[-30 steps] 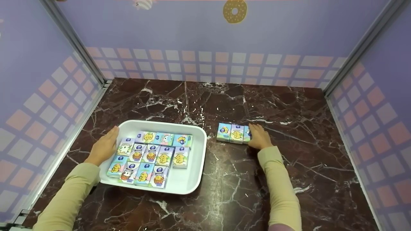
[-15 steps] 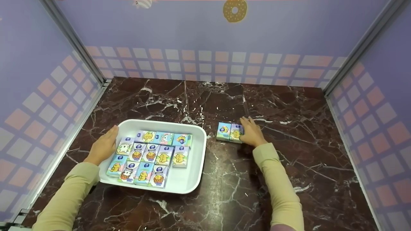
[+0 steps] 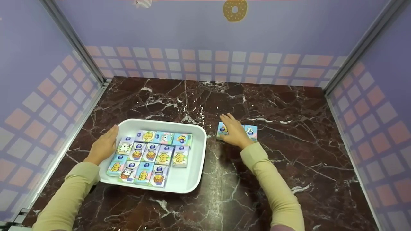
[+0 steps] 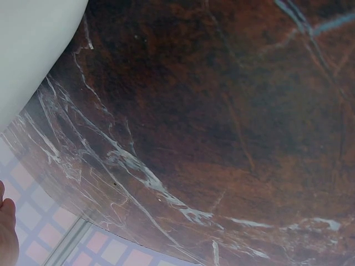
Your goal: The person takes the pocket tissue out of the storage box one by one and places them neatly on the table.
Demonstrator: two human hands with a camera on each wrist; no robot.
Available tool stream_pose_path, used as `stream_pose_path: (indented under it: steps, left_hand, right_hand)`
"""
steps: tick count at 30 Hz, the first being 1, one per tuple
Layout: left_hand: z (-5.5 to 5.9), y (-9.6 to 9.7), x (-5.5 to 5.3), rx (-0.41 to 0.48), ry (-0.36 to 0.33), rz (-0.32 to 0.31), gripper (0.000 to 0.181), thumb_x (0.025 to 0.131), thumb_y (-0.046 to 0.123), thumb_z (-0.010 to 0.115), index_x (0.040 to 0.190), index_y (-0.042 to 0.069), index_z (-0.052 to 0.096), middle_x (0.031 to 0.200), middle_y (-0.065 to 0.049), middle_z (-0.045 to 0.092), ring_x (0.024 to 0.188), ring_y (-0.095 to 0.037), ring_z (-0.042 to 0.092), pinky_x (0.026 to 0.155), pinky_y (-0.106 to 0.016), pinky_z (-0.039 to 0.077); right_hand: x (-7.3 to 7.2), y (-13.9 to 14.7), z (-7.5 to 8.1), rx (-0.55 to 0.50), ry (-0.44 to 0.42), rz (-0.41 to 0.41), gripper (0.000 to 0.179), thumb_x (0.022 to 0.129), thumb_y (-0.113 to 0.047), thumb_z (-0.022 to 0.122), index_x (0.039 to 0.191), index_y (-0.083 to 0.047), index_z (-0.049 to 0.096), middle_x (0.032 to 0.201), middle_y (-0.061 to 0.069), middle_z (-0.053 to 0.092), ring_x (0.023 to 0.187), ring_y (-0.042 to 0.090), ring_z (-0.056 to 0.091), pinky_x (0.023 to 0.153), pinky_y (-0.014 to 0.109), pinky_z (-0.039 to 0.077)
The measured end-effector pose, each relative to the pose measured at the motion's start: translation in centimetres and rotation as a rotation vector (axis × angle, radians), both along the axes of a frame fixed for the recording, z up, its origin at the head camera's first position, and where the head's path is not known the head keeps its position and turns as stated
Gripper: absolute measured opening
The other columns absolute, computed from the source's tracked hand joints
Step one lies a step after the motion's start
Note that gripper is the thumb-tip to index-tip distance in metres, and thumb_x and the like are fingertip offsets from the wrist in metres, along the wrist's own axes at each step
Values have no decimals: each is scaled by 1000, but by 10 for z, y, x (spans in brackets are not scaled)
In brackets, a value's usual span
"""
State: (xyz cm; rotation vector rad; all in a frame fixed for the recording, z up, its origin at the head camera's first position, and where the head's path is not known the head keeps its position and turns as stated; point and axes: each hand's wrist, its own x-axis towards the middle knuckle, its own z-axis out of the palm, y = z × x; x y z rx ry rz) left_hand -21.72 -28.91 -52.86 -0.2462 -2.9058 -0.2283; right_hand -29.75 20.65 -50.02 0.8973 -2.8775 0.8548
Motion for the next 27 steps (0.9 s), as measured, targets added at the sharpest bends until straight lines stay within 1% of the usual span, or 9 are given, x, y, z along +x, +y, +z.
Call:
stream_pose_path:
  steps: [5, 11, 15, 17, 22, 24, 27]
  left_hand:
    - [1, 0, 0, 8, -9, 1, 51, 82, 4, 46, 131, -6, 36, 136, -21, 38, 120, -38, 41, 101, -47, 35]
    - [0, 0, 0, 7, 12, 4, 51, 81, 3, 47, 130, -6, 37, 135, -21, 39, 119, -38, 43, 99, -48, 37]
    - [1, 1, 0, 6, 13, 1, 52, 81, 3, 47, 130, -6, 37, 135, -21, 39, 119, -38, 43, 100, -48, 36]
    - [0, 1, -1, -2, 19, 0, 51, 81, 3, 47, 130, -7, 37, 135, -21, 39, 118, -38, 43, 100, -48, 36]
    - [0, 0, -1, -7, 3, 4, 53, 81, 4, 47, 131, -6, 36, 136, -21, 38, 119, -39, 43, 100, -48, 35]
    - [0, 0, -1, -4, -12, 7, 54, 80, 4, 48, 132, -6, 35, 136, -21, 37, 119, -39, 42, 100, -48, 36]
    - [1, 0, 0, 1, -7, 3, 55, 79, 3, 49, 131, -6, 36, 136, -21, 38, 119, -38, 42, 100, -48, 36]
  right_hand:
    - [7, -16, 5, 6, 21, 59, 76, 64, -12, 59, 135, 2, 33, 139, 19, 34, 133, 36, 21, 105, 58, 21]
    - [17, -34, 10, 38, 32, 123, 74, 69, -20, 61, 135, 1, 33, 140, 19, 33, 131, 37, 23, 107, 53, 21]
    - [24, -46, 11, 55, 53, 168, 77, 69, -26, 64, 134, 1, 34, 139, 19, 34, 128, 38, 29, 106, 52, 24]
    - [27, -52, 11, 73, 65, 184, 79, 68, -31, 65, 135, -1, 34, 139, 19, 35, 127, 37, 32, 106, 50, 26]
    - [34, -66, 7, 115, 87, 243, 83, 69, -41, 66, 134, -2, 35, 136, 21, 37, 125, 37, 35, 104, 50, 29]
    - [37, -71, 6, 124, 105, 272, 82, 69, -42, 66, 133, 0, 37, 135, 22, 38, 123, 38, 37, 104, 50, 29]
    - [43, -79, 3, 151, 128, 303, 82, 69, -43, 66, 132, 1, 38, 133, 21, 41, 121, 36, 40, 104, 48, 31]
